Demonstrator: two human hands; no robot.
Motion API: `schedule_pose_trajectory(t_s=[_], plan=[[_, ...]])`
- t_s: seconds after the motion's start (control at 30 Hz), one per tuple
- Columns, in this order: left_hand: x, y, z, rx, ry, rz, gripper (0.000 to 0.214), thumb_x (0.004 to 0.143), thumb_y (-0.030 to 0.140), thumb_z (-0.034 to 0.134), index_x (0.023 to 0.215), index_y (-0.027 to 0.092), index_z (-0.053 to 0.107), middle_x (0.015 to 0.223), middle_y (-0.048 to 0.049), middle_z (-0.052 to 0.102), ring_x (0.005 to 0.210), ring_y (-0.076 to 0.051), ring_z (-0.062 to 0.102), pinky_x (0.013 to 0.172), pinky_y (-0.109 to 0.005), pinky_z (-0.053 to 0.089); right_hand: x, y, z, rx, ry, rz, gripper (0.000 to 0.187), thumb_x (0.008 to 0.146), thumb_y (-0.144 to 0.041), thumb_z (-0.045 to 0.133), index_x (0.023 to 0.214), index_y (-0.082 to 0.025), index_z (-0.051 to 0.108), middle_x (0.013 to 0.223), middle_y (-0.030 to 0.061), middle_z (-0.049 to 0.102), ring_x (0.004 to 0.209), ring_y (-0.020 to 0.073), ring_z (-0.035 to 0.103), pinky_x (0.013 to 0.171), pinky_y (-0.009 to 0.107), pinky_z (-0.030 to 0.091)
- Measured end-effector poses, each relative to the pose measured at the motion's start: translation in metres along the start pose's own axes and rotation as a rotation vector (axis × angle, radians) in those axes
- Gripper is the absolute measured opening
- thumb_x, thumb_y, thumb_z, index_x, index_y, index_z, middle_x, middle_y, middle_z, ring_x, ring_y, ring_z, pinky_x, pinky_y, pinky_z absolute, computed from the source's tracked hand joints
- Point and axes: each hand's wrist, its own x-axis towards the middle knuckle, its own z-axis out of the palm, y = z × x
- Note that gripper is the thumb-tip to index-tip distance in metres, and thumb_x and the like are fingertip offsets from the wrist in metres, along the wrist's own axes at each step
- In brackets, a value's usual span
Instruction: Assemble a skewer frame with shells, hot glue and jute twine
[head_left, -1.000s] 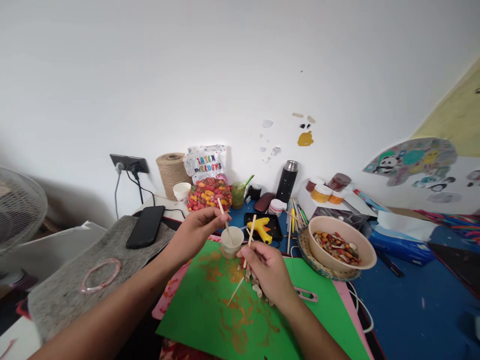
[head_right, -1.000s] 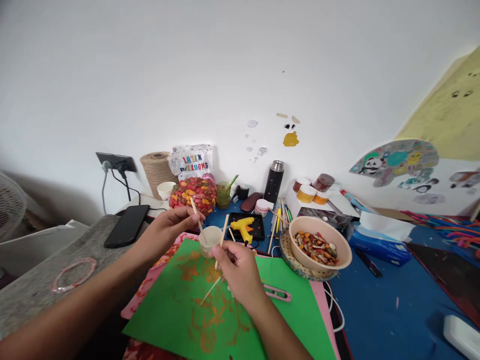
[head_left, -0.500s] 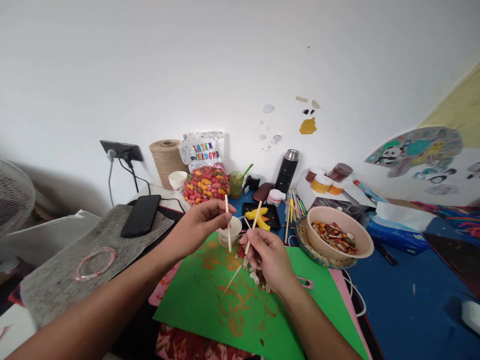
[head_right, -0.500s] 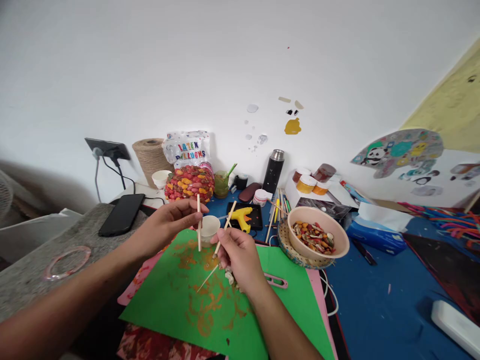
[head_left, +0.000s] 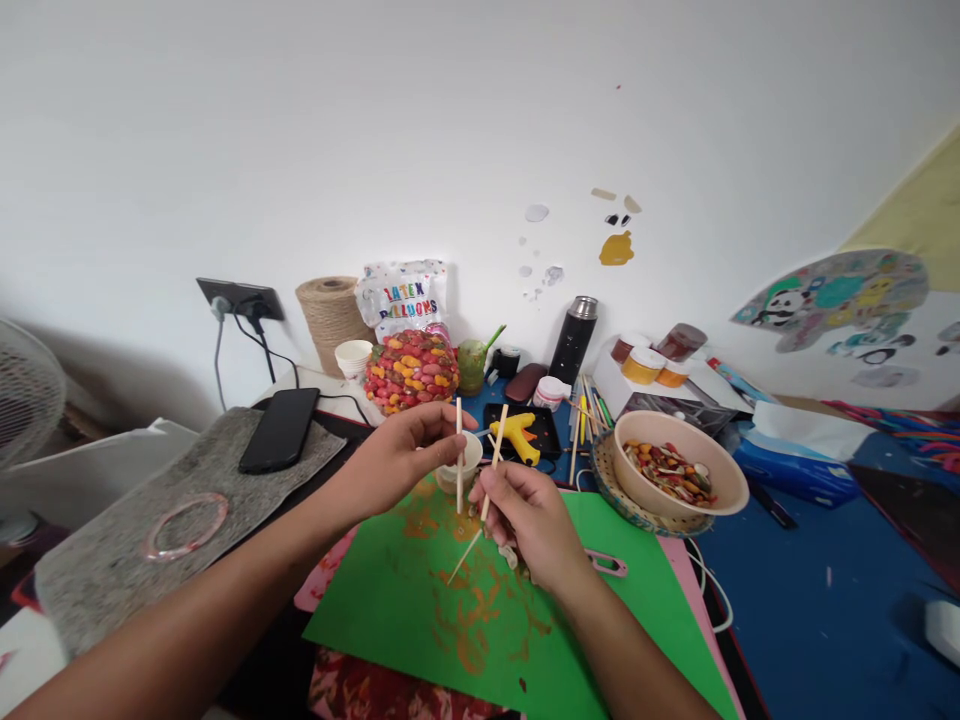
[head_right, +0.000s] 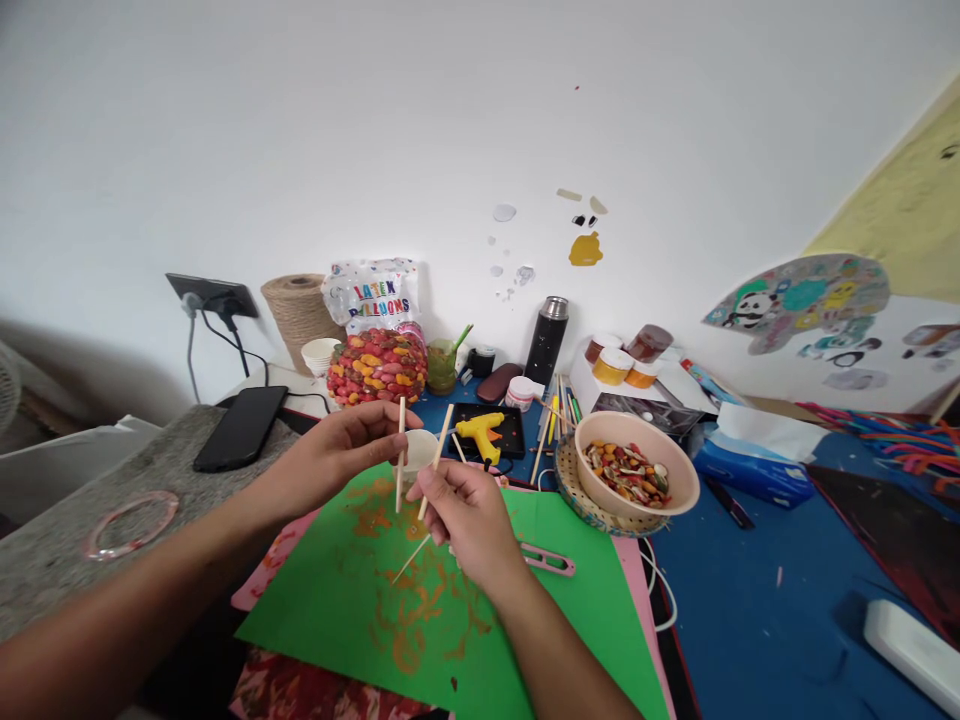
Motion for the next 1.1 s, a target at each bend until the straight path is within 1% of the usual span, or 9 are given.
schedule_pose_trajectory(t_s=[0.2,0.4,0.53,0.63,0.73,0.83,0.93,1.0,1.1], plan=[[0.0,0.001,0.0,0.005,0.028,0.025,0.029,0.089,0.045,0.076,0.103,0.02,0.07,0.086,-0.0026,0.071,0.08,-0.021,0.064,0.074,-0.032,0.049,-0.001,0.0,0.0,0.012,0.009,-0.001,0.054,0.087,-0.07,0.072,0.079,-0.017,0.073,0.054,-0.0041,0.054,0.041,0.007,0.042,0.039,0.019,0.026],[0.0,0.005,-0.01,-0.056,0.201,0.092,0.023,0.09,0.042,0.075,0.102,0.022,0.074,0.071,0.0031,0.06,0.066,-0.016,0.054,0.064,-0.028,0.044,0.001,0.003,-0.003,-0.014,0.078,-0.038,0.058,0.088,-0.073,0.069,0.074,-0.017,0.069,0.049,-0.0054,0.049,0.04,0.0074,0.042,0.04,0.019,0.029],[-0.001,0.005,-0.013,-0.112,0.248,0.13,0.021,0.091,0.038,0.076,0.104,0.022,0.075,0.078,0.0015,0.062,0.069,-0.016,0.055,0.065,-0.027,0.045,0.003,0.006,-0.002,-0.15,0.053,-0.095,0.059,0.09,-0.074,0.065,0.071,-0.019,0.067,0.046,-0.0068,0.044,0.04,0.0084,0.04,0.043,0.021,0.031],[-0.004,0.01,-0.014,-0.149,0.29,0.199,0.017,0.092,0.035,0.076,0.104,0.022,0.076,0.081,0.0007,0.064,0.072,-0.016,0.055,0.067,-0.027,0.045,0.004,0.004,0.003,-0.249,0.032,-0.14,0.057,0.095,-0.071,0.062,0.07,-0.02,0.068,0.046,-0.0066,0.042,0.043,0.0103,0.039,0.046,0.024,0.03],[-0.007,0.021,-0.018,-0.198,0.377,0.288,0.013,0.092,0.031,0.076,0.103,0.023,0.078,0.08,0.0011,0.064,0.07,-0.015,0.054,0.066,-0.026,0.044,0.004,-0.001,0.009,-0.384,0.004,-0.204,0.055,0.099,-0.064,0.06,0.068,-0.02,0.069,0.052,-0.0038,0.048,0.049,0.0122,0.043,0.051,0.026,0.031],[-0.011,0.03,-0.023,-0.225,0.424,0.312,0.012,0.091,0.029,0.077,0.101,0.023,0.078,0.076,0.0018,0.062,0.067,-0.014,0.052,0.063,-0.025,0.043,0.003,-0.003,0.014,-0.571,-0.046,-0.199,0.051,0.102,-0.057,0.058,0.068,-0.02,0.068,0.058,-0.0011,0.057,0.055,0.0139,0.048,0.055,0.027,0.031],[-0.013,0.032,-0.025,-0.222,0.407,0.318,0.012,0.091,0.03,0.077,0.101,0.023,0.078,0.081,0.0007,0.064,0.071,-0.014,0.054,0.064,-0.025,0.044,0.001,-0.003,0.017,-0.814,-0.084,-0.165,0.048,0.102,-0.051,0.06,0.065,-0.021,0.065,0.058,-0.0018,0.057,0.055,0.0139,0.046,0.055,0.028,0.025],[-0.013,0.031,-0.022,-0.203,0.357,0.302,0.015,0.093,0.032,0.075,0.103,0.022,0.077,0.082,0.0007,0.064,0.071,-0.014,0.053,0.065,-0.025,0.043,0.0,-0.003,0.02,-0.986,-0.099,-0.159,0.048,0.102,-0.048,0.063,0.063,-0.021,0.063,0.055,-0.002,0.055,0.053,0.0138,0.044,0.055,0.029,0.022],[-0.013,0.028,-0.011,-0.133,0.166,0.205,0.021,0.091,0.035,0.074,0.105,0.02,0.074,0.076,0.0022,0.061,0.065,-0.013,0.049,0.061,-0.025,0.04,0.0,-0.003,0.023,-1.201,-0.126,-0.13,0.043,0.102,-0.044,0.064,0.066,-0.02,0.07,0.06,0.0009,0.065,0.056,0.0153,0.052,0.057,0.03,0.022]])
